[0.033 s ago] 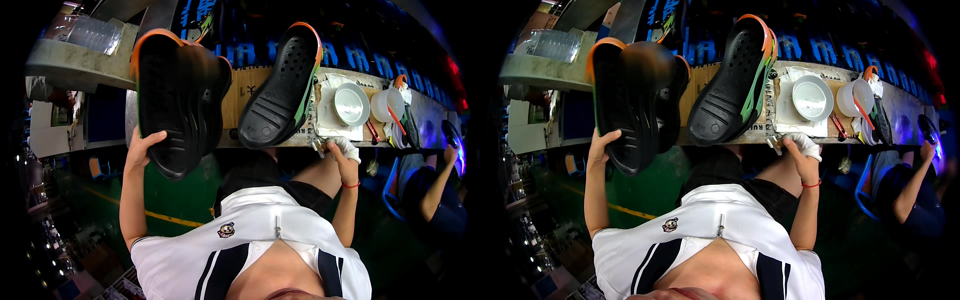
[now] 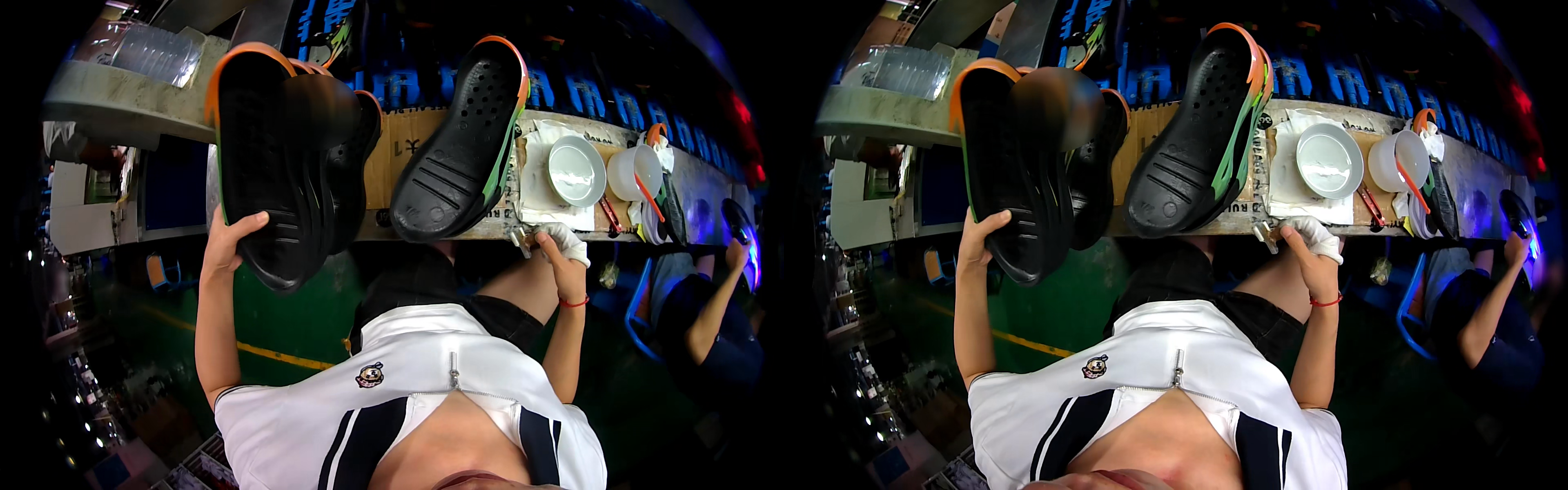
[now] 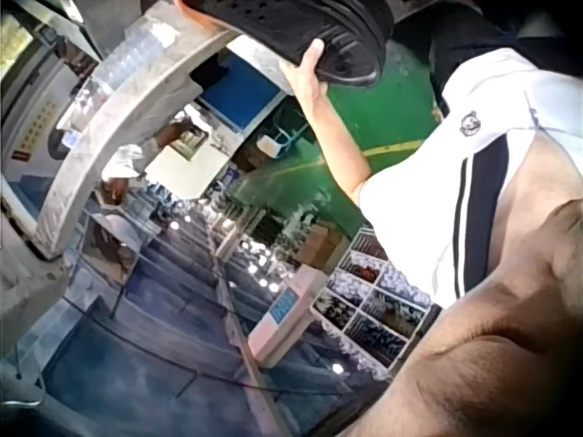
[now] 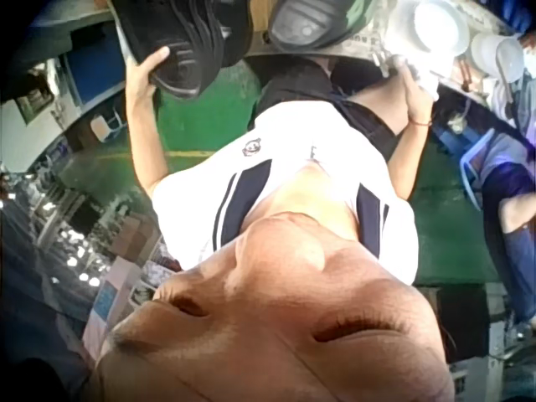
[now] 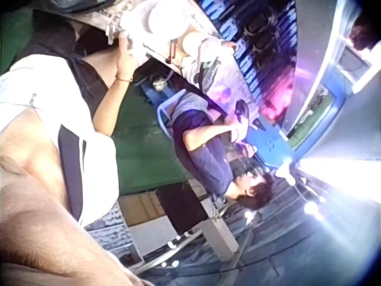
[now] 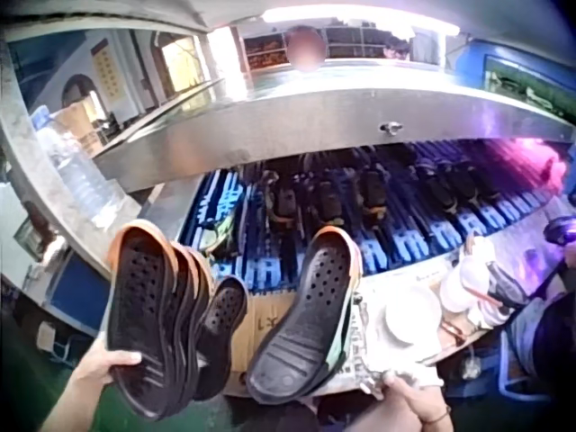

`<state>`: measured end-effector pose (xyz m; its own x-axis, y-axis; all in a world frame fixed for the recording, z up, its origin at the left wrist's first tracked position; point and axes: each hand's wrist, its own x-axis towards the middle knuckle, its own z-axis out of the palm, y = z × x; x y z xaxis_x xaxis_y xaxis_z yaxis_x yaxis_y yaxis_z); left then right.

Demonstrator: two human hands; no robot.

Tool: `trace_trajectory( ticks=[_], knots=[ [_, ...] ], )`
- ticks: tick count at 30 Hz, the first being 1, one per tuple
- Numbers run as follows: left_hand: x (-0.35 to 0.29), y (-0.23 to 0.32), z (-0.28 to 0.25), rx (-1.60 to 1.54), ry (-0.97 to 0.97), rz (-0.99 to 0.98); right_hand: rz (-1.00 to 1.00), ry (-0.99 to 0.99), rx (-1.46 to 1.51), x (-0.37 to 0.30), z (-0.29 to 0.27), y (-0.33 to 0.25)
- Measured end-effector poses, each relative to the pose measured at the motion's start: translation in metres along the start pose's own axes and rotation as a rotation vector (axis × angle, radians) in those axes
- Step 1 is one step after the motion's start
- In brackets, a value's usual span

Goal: The person applies adhesive to the soles of shoes using a brush, picking shoes from a production line and setting them on the work surface for coating.

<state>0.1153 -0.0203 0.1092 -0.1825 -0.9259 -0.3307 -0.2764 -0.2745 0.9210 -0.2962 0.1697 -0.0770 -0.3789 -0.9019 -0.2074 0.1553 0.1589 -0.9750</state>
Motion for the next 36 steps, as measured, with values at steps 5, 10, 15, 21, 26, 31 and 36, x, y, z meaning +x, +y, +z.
trace_trajectory(
  ticks=[5, 10, 15, 21, 26, 31, 36],
  knots=[
    [0.001, 0.003, -0.003, -0.052, 0.048, 0.021, -0.01, -0.011, 0.037, 0.0, 0.003, -0.002],
    [0.013, -0.011, 0.002, -0.062, 0.048, -0.018, 0.061, -0.077, -0.016, -0.004, -0.006, -0.004],
    [0.032, -0.024, 0.01, -0.04, 0.01, -0.078, 0.008, -0.149, -0.038, -0.004, -0.01, 0.0],
    [0.037, -0.027, 0.029, 0.192, -0.037, -0.168, -0.011, -0.142, -0.012, -0.002, -0.006, -0.002],
    [0.032, -0.033, 0.045, 0.57, -0.013, 0.225, 0.006, -0.105, 0.011, -0.002, -0.007, 0.004],
    [0.019, -0.017, 0.073, 1.048, 0.187, 0.513, -0.011, -0.095, 0.034, -0.004, -0.009, 0.001],
    [0.017, 0.002, 0.122, 1.199, 0.423, 0.915, 0.018, -0.067, 0.023, -0.009, -0.018, -0.002]
  ],
)
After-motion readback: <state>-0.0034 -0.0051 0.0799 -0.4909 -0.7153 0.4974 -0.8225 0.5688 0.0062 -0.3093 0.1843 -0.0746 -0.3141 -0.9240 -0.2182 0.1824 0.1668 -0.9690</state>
